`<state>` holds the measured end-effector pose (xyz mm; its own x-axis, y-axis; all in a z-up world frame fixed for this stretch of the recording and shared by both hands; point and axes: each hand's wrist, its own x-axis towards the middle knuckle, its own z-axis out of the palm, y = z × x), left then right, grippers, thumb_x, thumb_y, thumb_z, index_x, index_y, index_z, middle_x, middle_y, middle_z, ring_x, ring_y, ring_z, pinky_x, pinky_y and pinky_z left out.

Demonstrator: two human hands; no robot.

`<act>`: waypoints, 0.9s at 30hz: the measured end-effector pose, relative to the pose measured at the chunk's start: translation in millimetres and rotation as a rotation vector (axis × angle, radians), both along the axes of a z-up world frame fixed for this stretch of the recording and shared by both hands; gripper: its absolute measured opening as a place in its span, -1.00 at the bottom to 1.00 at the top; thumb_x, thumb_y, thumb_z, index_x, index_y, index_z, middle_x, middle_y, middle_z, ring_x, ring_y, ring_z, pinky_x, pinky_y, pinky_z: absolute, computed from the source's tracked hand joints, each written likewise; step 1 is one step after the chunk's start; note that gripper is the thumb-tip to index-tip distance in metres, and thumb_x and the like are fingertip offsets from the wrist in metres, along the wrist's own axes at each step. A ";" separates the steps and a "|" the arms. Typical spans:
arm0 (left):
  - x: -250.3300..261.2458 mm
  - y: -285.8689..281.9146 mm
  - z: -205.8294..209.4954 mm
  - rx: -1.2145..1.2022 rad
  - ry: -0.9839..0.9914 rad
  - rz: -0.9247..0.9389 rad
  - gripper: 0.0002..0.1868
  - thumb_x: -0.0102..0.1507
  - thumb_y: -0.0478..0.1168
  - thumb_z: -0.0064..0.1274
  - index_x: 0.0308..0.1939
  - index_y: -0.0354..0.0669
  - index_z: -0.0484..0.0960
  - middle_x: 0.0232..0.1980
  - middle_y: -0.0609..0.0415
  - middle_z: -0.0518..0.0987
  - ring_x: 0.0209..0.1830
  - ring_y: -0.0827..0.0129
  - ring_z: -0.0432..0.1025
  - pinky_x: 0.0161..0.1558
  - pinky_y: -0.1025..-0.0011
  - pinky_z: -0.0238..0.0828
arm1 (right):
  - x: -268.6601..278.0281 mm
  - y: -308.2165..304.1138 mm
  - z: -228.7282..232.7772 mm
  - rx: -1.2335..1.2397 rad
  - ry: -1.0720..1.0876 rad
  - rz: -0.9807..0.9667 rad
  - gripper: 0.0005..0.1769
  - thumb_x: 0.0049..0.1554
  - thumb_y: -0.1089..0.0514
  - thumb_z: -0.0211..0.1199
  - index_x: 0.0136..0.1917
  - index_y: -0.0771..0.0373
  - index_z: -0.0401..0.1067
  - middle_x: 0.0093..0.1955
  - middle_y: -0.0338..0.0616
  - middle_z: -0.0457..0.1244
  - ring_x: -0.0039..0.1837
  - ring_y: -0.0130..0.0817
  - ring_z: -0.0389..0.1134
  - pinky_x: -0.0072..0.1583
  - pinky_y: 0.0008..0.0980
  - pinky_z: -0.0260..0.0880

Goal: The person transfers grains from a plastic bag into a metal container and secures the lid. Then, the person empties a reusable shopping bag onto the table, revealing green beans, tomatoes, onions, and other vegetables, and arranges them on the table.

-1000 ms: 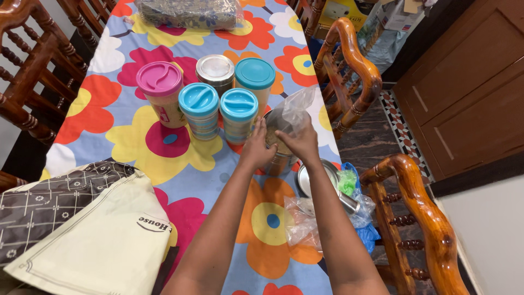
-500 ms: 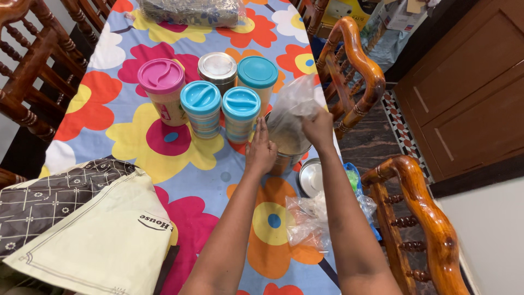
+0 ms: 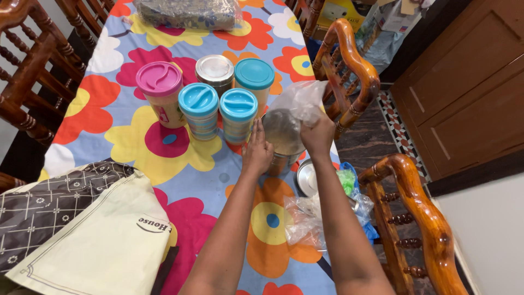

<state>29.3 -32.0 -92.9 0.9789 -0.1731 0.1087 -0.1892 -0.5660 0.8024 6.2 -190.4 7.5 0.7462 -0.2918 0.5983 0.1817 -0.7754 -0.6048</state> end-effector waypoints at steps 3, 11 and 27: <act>-3.7 4.7 -4.7 0.000 -0.004 -0.010 -0.14 0.29 -0.09 -0.23 0.64 0.10 -0.23 0.72 0.15 -0.15 0.67 0.17 -0.07 0.45 -0.35 -0.16 | -5.7 8.9 6.7 -0.049 0.309 -0.023 -0.59 0.00 0.13 0.45 0.13 0.23 0.56 -0.15 0.20 0.40 -0.06 0.13 0.43 -0.04 -0.08 0.41; 17.1 12.5 -24.1 -0.018 -0.169 -0.078 -0.07 0.38 0.26 -0.07 0.66 0.05 -0.15 0.68 -0.15 -0.03 0.65 -0.06 -0.02 0.53 -0.15 0.02 | -29.3 36.1 31.7 -0.147 -0.033 0.124 -0.44 -0.08 0.37 0.32 0.24 0.27 0.46 0.00 0.16 0.37 0.07 0.14 0.42 0.09 -0.09 0.43; 6.8 131.1 20.6 -1.089 0.057 0.051 -0.34 0.33 -0.33 -0.09 0.55 -0.09 0.23 0.43 -0.07 0.43 0.33 0.28 0.41 0.24 0.35 0.42 | -52.8 141.2 42.2 -0.457 0.065 0.446 -0.03 -0.18 0.16 0.49 0.48 0.05 0.23 0.36 0.08 0.18 0.35 0.04 0.18 0.33 0.04 0.11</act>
<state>36.1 99.2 -72.3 0.9906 0.0296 0.1336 -0.1326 0.4470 0.8846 -46.6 -49.1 49.6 0.7762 0.3286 0.5381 0.5202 -0.8160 -0.2521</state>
